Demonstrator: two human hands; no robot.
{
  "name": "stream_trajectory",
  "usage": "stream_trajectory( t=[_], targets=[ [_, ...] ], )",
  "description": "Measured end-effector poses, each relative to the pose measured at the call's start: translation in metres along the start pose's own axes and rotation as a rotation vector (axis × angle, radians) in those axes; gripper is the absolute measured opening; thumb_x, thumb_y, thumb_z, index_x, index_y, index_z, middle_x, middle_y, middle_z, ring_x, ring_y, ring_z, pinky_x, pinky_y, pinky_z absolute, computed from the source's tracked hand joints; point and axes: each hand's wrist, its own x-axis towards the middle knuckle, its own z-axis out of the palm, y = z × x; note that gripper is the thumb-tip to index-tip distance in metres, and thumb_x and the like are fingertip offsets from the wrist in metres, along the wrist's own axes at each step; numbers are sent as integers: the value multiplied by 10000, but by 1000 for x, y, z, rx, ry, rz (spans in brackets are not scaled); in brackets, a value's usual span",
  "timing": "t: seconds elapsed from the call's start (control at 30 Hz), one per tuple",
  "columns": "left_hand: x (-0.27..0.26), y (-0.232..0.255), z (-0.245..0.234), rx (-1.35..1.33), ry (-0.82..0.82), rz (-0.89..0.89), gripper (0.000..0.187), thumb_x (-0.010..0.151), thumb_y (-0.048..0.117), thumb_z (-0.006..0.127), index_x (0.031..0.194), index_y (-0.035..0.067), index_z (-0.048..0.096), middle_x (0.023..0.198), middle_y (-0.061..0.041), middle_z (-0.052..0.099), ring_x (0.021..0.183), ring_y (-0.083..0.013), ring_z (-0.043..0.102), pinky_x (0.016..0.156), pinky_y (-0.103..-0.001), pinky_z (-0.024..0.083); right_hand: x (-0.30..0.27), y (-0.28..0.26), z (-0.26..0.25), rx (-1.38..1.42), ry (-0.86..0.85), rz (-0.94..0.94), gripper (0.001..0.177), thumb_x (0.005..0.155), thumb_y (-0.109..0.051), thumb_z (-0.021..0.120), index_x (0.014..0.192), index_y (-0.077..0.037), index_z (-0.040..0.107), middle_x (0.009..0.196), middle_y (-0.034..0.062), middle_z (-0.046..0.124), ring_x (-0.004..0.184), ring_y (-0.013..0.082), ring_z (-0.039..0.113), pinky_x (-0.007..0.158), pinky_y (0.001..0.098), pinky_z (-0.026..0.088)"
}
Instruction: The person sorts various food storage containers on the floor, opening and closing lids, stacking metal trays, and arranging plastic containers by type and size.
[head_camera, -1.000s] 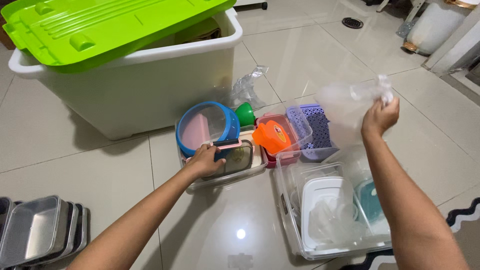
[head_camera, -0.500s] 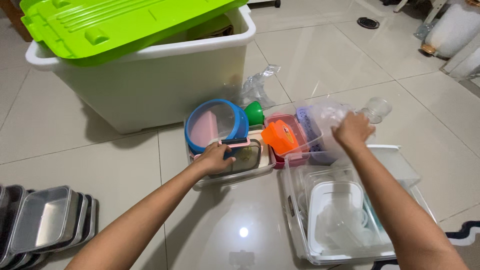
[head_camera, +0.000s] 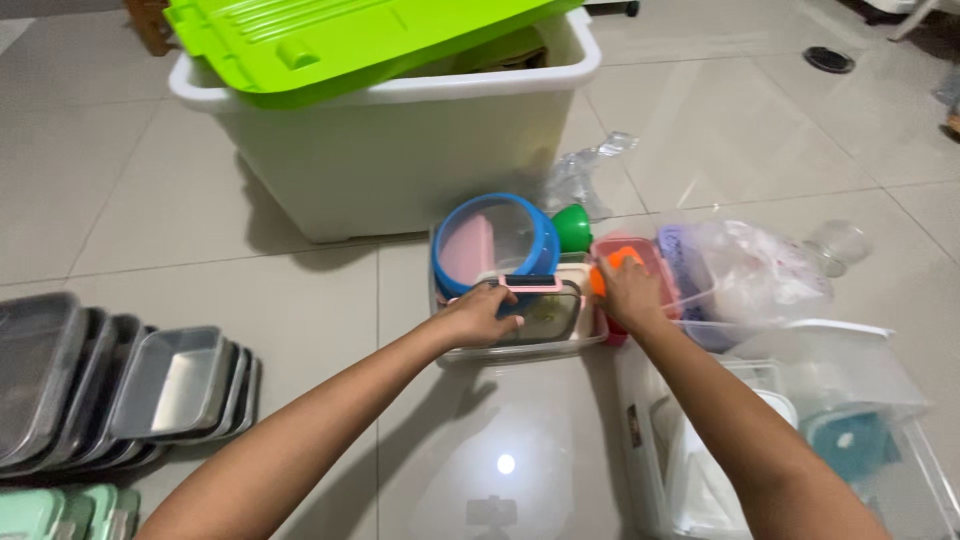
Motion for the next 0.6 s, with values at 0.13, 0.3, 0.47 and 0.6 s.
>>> stream_trajectory(
  t=[0.13,0.3,0.47,0.6],
  targets=[
    [-18,-9,-12,-110,5,-8,568,930,495,638,1315,79,611,1303,-196,636,1248,-311,593,1061,-429,459,-10,-7,-35,108,392,41,644,839,-504,769,1327,-162,525,1264,187,572,1168,387,595,871,571,489],
    [-42,-10,-48,-659,63,-193,619,938,552,630,1360,102,598,1181,-195,670,999,-259,698,794,-380,581,-35,-43,-90,220,825,-342,741,776,-250,828,1428,-101,507,1444,194,535,1223,389,519,995,570,435],
    [-91,-2,-72,-1311,235,-305,773,857,553,616,1459,225,258,1252,-25,597,1024,-198,668,774,-407,584,-81,-158,-100,248,890,-888,773,716,-127,849,1399,-159,487,1503,114,478,1282,382,510,1001,530,449],
    [-163,-30,-73,-1400,541,-282,766,907,485,680,1484,45,435,1210,-135,632,971,-275,652,690,-381,591,-106,-247,-112,278,770,-1231,805,715,-93,816,1439,-181,476,1498,68,459,1326,369,508,1038,496,463]
  ],
)
